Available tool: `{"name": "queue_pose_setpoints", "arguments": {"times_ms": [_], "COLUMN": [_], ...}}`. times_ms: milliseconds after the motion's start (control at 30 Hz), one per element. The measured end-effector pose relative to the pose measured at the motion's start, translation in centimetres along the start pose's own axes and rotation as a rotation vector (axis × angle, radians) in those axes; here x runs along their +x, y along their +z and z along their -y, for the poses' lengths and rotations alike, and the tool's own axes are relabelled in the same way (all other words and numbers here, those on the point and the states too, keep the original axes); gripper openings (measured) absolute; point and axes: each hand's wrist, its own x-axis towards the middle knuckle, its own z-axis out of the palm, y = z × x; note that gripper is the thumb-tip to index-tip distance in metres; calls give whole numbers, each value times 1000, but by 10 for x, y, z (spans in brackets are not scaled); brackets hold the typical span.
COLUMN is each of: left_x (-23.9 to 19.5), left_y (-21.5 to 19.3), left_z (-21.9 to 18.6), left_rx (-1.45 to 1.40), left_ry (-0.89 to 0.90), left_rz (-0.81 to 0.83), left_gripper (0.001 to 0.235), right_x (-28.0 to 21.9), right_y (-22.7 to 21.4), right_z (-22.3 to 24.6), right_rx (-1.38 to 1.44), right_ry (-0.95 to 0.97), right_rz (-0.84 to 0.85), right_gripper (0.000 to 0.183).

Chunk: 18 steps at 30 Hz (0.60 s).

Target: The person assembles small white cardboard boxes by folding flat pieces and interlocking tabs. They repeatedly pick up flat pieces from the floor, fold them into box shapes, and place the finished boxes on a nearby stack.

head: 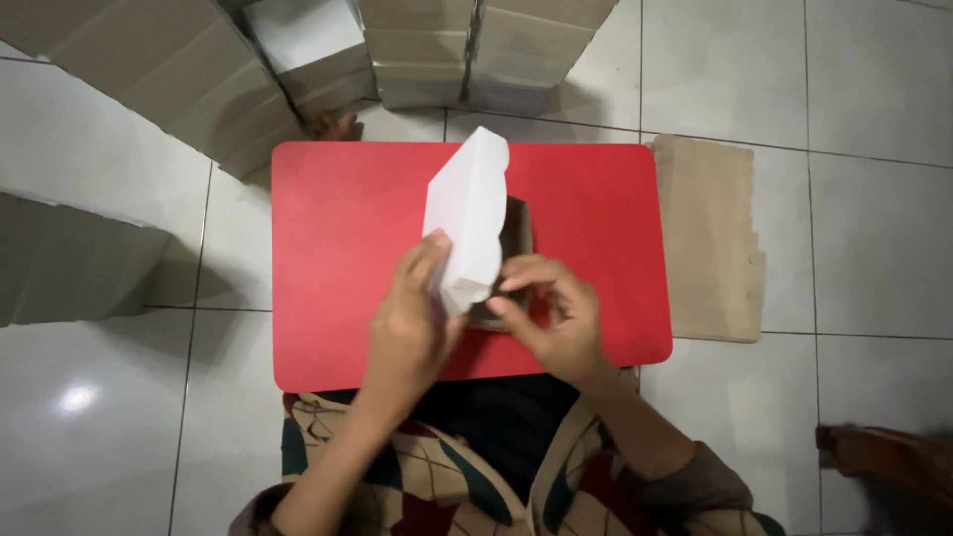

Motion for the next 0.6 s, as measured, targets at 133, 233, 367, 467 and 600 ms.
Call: {"name": "queue_pose_setpoints", "arguments": {"times_ms": [133, 233, 367, 467, 600], "left_x": [5, 3, -1, 1, -2], "left_y": [-26, -37, -43, -43, -39], "left_z": [18, 32, 47, 54, 61], "left_rx": [105, 341, 726, 722, 618], "left_ry": [-33, -1, 154, 214, 243], "left_rz": [131, 221, 202, 226, 284], "left_gripper": [83, 77, 61, 60, 63], "right_x": [15, 31, 52, 59, 50], "right_y": [-17, -27, -28, -35, -47], "right_z": [-15, -34, -46, -66, -84], "right_rx": [-174, -365, -646, -821, -937], "right_ry": [35, 56, -134, -299, -362], "right_rz": [-112, -109, 61, 101, 142], "right_gripper": [18, 39, 66, 37, 28]}}
